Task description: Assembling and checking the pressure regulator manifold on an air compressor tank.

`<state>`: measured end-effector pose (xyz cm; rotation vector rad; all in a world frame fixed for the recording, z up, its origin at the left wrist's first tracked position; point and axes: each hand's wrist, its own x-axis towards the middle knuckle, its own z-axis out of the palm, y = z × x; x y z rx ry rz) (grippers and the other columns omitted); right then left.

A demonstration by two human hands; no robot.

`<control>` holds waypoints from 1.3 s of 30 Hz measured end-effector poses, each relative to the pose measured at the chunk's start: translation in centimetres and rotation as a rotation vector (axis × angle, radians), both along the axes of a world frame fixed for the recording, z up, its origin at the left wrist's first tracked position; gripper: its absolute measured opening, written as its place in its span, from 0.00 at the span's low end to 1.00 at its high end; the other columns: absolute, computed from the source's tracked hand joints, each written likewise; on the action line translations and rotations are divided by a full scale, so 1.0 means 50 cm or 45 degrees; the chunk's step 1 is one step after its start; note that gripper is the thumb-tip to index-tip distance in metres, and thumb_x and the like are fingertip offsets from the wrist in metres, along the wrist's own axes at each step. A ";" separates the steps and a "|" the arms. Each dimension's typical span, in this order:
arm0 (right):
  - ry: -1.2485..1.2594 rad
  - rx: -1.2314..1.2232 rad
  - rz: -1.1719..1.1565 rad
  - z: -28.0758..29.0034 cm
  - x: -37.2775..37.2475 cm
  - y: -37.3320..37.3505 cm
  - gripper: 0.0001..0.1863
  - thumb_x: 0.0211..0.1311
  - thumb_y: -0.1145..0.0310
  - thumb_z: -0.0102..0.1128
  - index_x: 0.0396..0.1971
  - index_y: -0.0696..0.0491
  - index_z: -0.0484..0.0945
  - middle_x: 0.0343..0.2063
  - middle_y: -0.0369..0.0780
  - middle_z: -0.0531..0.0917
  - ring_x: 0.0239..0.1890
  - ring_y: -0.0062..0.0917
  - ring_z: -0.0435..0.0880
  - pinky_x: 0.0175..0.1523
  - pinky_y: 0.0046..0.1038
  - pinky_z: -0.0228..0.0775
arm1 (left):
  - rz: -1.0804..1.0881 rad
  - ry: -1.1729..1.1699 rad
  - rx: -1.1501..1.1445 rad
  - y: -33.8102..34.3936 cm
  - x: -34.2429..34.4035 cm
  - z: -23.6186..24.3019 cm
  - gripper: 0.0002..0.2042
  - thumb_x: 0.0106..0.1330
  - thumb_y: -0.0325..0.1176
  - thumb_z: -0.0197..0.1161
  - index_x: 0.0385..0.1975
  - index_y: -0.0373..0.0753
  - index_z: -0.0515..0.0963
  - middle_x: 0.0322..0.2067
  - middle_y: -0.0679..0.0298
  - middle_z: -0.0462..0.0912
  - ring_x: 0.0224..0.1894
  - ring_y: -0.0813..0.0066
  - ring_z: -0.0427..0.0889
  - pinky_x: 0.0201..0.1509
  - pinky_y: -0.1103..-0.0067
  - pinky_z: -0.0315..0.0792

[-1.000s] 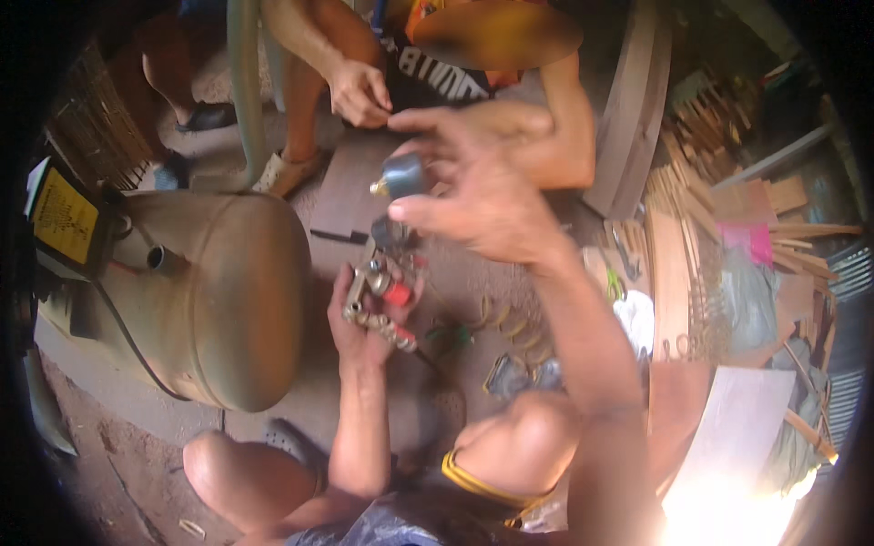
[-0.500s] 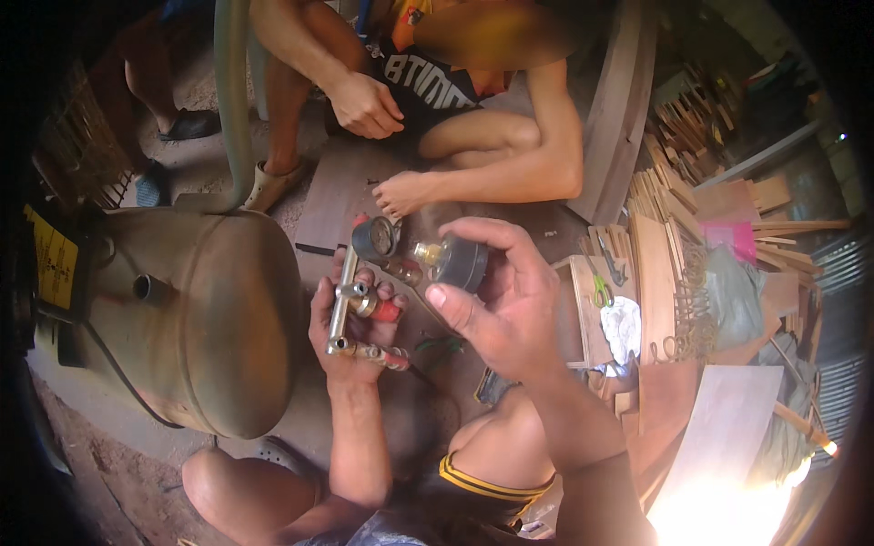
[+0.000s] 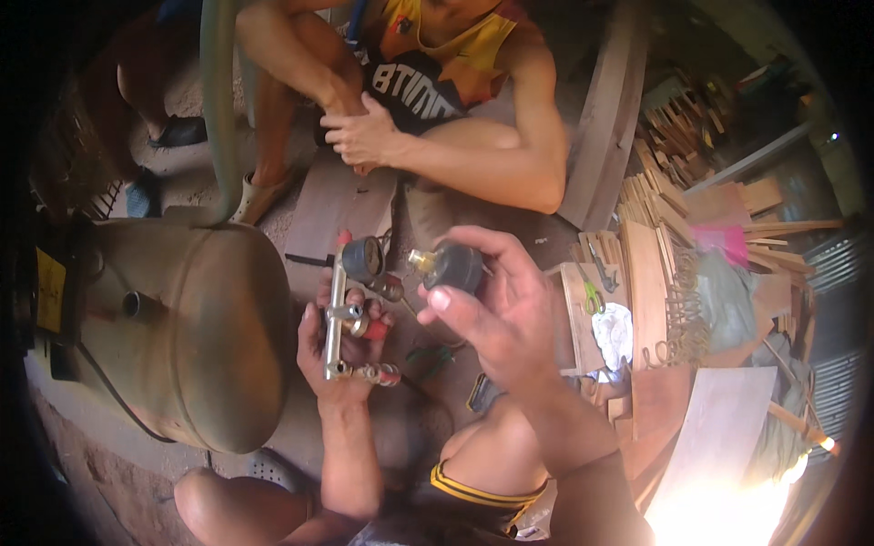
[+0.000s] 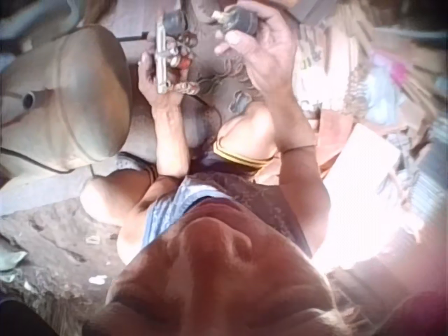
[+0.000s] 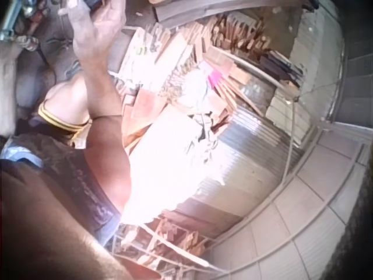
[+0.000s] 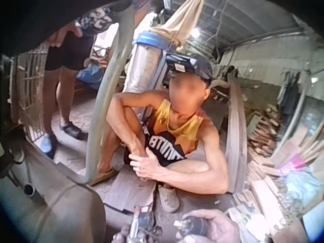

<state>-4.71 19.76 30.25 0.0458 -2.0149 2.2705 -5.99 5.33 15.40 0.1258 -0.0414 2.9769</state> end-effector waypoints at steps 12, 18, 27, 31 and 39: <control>0.191 0.452 -0.012 0.002 -0.002 -0.010 0.27 0.58 0.75 0.71 0.57 0.62 0.73 0.57 0.48 0.75 0.49 0.29 0.83 0.52 0.29 0.83 | -0.164 -0.197 0.485 -0.014 -0.005 -0.008 0.22 0.79 0.50 0.47 0.45 0.32 0.74 0.42 0.59 0.79 0.46 0.61 0.77 0.56 0.62 0.67; 0.306 0.598 0.250 -0.016 -0.018 -0.012 0.28 0.55 0.78 0.70 0.57 0.61 0.74 0.57 0.47 0.73 0.60 0.29 0.75 0.65 0.31 0.69 | -0.210 -0.183 0.468 -0.011 -0.013 -0.020 0.22 0.79 0.50 0.48 0.44 0.33 0.76 0.43 0.58 0.80 0.47 0.60 0.79 0.59 0.59 0.67; 0.734 0.731 0.417 0.015 0.002 -0.064 0.24 0.49 0.74 0.73 0.49 0.58 0.80 0.58 0.53 0.77 0.46 0.34 0.85 0.49 0.31 0.80 | -0.228 -0.244 0.345 -0.015 -0.006 -0.023 0.22 0.79 0.48 0.47 0.51 0.33 0.75 0.43 0.54 0.81 0.46 0.58 0.80 0.57 0.58 0.72; 0.886 0.459 0.474 -0.015 0.013 -0.117 0.21 0.53 0.76 0.68 0.49 0.57 0.78 0.62 0.61 0.69 0.32 0.25 0.80 0.40 0.28 0.77 | -0.211 -0.130 0.569 -0.020 0.000 -0.031 0.21 0.78 0.49 0.48 0.54 0.36 0.74 0.42 0.53 0.82 0.46 0.57 0.80 0.58 0.60 0.72; 0.658 0.783 1.140 -0.018 0.041 -0.200 0.14 0.51 0.77 0.65 0.40 0.62 0.80 0.67 0.61 0.65 0.25 0.27 0.79 0.27 0.26 0.73 | -0.307 -0.086 0.500 -0.009 -0.017 -0.041 0.21 0.77 0.49 0.52 0.45 0.34 0.75 0.42 0.61 0.80 0.48 0.62 0.76 0.56 0.64 0.67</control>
